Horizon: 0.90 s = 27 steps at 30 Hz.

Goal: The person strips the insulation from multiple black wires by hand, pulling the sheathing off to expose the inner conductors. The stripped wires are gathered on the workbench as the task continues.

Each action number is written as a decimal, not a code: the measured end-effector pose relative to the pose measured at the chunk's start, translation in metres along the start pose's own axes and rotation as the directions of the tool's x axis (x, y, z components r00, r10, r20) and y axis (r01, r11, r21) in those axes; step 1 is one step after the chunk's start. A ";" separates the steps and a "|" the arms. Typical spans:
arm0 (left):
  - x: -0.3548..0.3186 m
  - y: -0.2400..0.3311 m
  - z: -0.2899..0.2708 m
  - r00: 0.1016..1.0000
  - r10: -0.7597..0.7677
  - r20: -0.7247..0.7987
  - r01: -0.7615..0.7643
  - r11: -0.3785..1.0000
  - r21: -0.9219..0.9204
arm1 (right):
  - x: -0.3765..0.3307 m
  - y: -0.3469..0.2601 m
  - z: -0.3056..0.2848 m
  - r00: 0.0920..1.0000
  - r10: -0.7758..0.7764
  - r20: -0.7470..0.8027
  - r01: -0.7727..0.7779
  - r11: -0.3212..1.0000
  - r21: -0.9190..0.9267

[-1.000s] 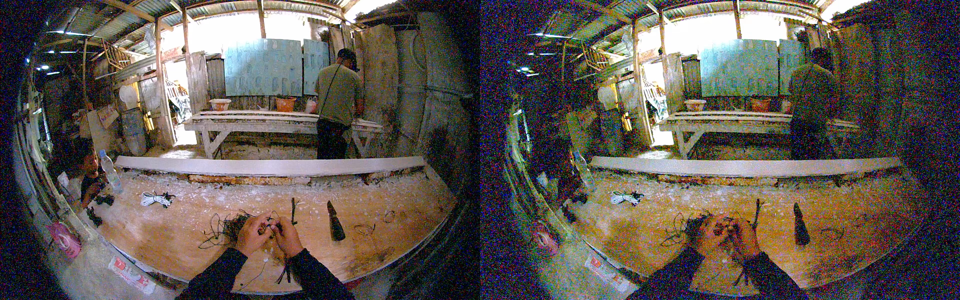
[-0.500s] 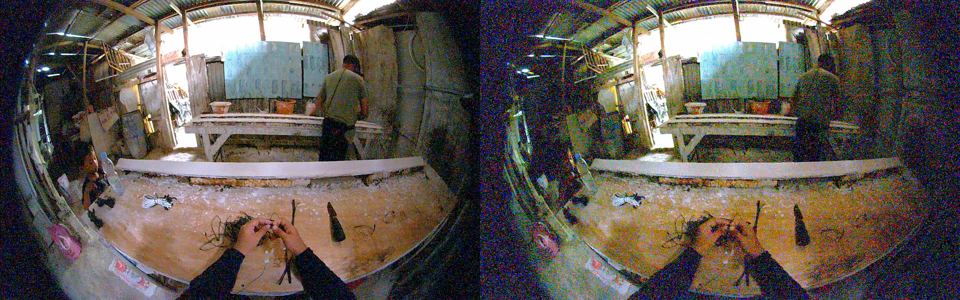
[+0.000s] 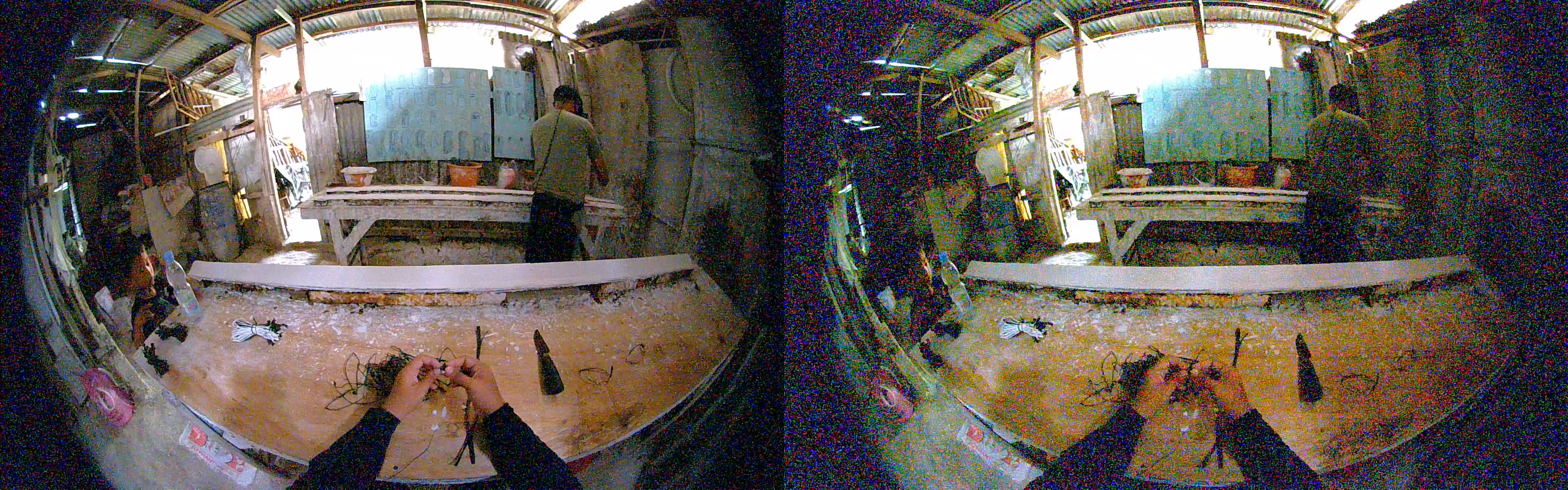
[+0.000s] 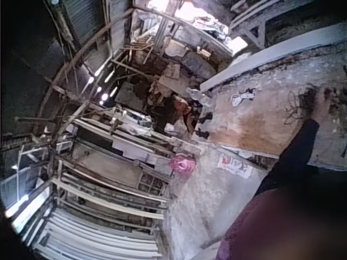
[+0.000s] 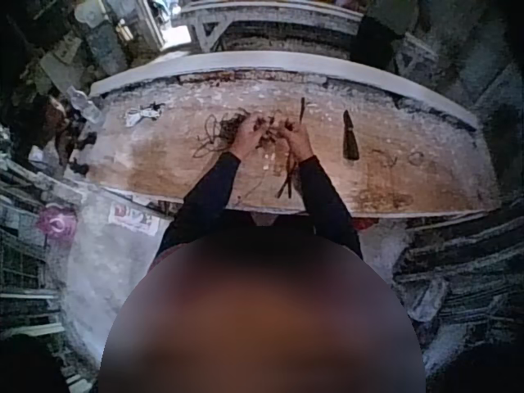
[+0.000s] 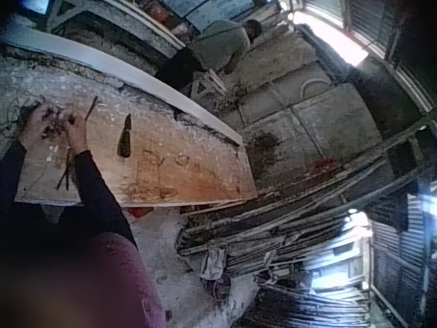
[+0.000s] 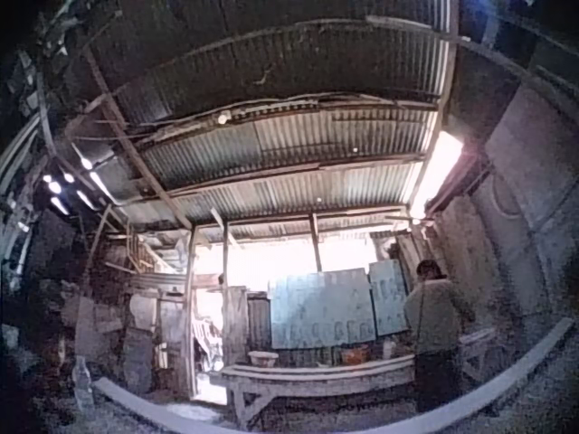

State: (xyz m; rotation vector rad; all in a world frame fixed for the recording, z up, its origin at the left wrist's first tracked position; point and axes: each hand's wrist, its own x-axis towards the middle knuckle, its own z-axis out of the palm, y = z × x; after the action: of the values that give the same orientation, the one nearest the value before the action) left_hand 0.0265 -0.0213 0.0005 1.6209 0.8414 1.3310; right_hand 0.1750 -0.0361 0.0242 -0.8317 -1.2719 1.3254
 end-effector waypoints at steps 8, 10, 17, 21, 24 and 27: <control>-0.001 0.016 0.001 0.996 -0.085 0.008 0.084 0.993 0.079 | 0.001 0.002 -0.001 1.000 -0.024 0.016 0.024 1.000 0.009; -0.001 0.020 0.001 0.995 -0.095 0.003 0.095 0.991 0.092 | 0.002 0.004 0.000 0.998 -0.048 0.033 0.048 0.999 0.000; -0.004 0.029 0.000 0.997 0.045 -0.061 -0.036 0.990 0.136 | 0.001 0.003 0.001 0.999 -0.037 0.005 0.037 0.991 -0.125; -0.004 0.029 -0.001 0.996 0.062 -0.066 -0.049 0.980 0.194 | 0.001 0.004 0.002 0.999 -0.051 0.001 0.050 0.989 -0.142; -0.003 0.026 0.000 0.985 0.155 -0.072 -0.131 0.955 0.265 | 0.002 0.004 0.001 0.996 -0.092 0.023 0.094 0.987 -0.131; -0.002 0.024 0.001 0.985 0.148 -0.090 -0.115 0.949 0.294 | 0.001 0.004 0.001 0.997 -0.072 0.015 0.074 0.988 -0.137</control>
State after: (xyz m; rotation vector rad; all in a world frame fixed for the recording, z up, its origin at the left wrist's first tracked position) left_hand 0.0263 -0.0329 0.0212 1.8688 1.0494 1.4551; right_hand 0.1728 -0.0349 0.0211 -0.8666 -1.4011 1.1952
